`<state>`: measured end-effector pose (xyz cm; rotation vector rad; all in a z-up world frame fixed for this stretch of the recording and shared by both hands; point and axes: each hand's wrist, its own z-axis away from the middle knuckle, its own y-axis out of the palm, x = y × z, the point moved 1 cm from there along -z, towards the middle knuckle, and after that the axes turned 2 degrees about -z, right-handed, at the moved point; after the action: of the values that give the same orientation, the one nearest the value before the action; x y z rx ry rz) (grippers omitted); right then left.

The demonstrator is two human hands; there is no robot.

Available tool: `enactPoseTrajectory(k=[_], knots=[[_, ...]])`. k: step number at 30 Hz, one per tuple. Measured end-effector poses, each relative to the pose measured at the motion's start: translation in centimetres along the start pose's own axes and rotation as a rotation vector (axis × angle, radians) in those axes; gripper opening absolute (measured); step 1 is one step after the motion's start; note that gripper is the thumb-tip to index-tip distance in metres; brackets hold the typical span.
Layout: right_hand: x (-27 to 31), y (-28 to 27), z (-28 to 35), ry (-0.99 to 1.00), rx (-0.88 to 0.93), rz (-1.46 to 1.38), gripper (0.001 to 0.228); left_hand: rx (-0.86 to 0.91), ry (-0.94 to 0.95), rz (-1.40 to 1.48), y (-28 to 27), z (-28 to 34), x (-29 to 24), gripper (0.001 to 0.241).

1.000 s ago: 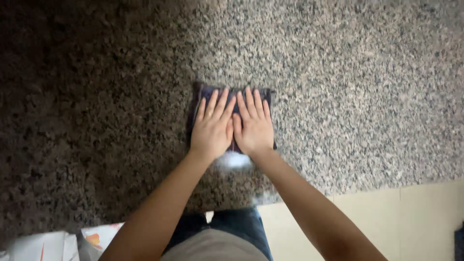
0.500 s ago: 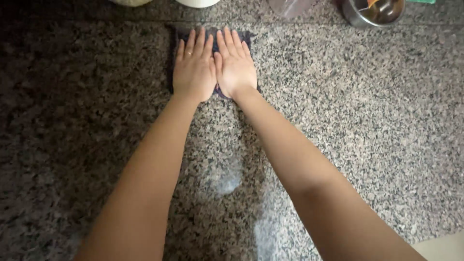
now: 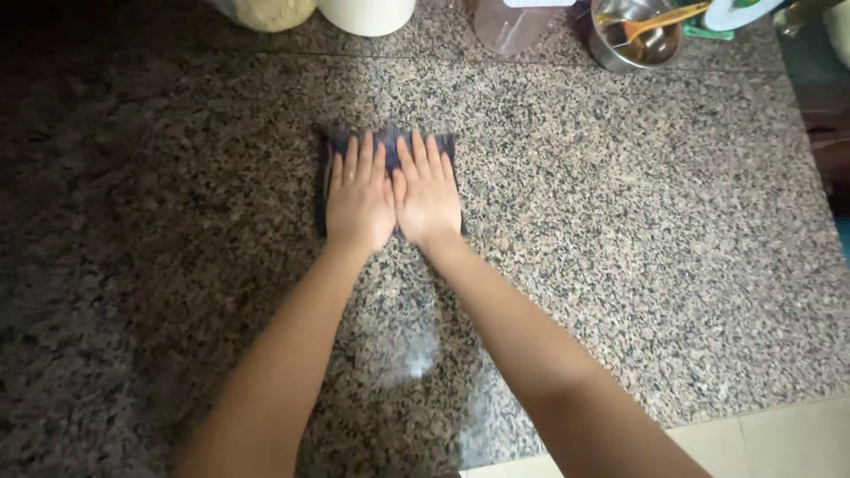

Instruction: The recorder wrings out a cleaning cloth in the sink, wipes down a granite countertop, and then rinses the cloth again.

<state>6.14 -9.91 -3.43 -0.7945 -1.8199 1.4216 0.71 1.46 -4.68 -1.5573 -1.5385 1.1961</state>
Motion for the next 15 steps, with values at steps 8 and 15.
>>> enactPoseTrajectory(k=[8, 15], knots=[[8.8, -4.2, 21.7, -0.089, -0.04, -0.137, 0.061, 0.109, -0.014, 0.097, -12.0, 20.2, -3.9, 0.059], [14.3, -3.7, 26.0, -0.106, 0.125, -0.115, 0.063, 0.288, 0.016, 0.095, -14.3, 27.5, -0.2, 0.061]])
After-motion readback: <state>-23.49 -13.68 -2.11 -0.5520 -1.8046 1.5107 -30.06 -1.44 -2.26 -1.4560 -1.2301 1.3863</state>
